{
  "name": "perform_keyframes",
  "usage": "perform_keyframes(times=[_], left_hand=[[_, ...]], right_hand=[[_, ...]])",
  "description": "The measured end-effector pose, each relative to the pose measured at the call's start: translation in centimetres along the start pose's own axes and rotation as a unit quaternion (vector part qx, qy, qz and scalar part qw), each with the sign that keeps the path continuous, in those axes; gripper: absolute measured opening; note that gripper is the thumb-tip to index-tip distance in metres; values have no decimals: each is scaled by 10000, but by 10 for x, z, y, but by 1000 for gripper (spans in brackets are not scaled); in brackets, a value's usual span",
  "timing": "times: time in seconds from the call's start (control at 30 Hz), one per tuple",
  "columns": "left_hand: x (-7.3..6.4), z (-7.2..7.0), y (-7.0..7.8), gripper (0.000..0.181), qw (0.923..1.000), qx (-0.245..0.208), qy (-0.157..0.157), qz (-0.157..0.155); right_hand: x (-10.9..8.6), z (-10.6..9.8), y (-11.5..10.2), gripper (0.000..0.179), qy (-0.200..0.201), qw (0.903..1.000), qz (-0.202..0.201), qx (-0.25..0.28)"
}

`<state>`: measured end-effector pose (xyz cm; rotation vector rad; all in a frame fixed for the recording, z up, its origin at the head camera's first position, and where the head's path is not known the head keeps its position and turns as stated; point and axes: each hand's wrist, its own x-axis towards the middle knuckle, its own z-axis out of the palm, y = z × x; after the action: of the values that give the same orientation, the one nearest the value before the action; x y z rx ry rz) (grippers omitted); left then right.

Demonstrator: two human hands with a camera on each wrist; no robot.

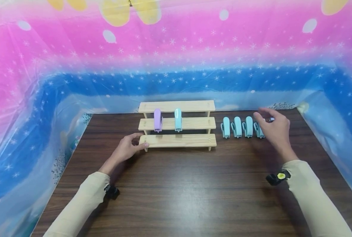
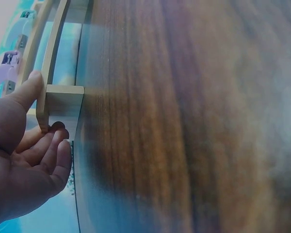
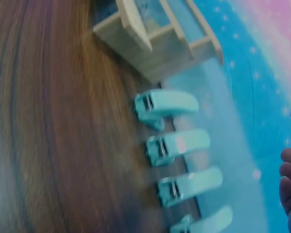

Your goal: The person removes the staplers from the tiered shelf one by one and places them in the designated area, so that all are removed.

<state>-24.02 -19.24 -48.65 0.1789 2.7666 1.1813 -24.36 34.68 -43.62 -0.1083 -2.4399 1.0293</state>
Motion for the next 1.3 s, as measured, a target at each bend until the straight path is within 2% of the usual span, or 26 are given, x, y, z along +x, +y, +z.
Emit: perform_keyframes(times=[0.37, 0.83, 1.3], left_hand=[[0, 0, 0, 71, 10000, -51, 19, 32], [0, 0, -1, 71, 10000, -60, -16, 41], [-1, 0, 1, 71, 10000, -81, -12, -13]], right_hand=[[-10, 20, -45, 39, -103, 9965, -737, 384], [-18, 53, -83, 38, -541, 9915, -906, 757], [-24, 86, -110, 45, -850, 9861, -1025, 995]])
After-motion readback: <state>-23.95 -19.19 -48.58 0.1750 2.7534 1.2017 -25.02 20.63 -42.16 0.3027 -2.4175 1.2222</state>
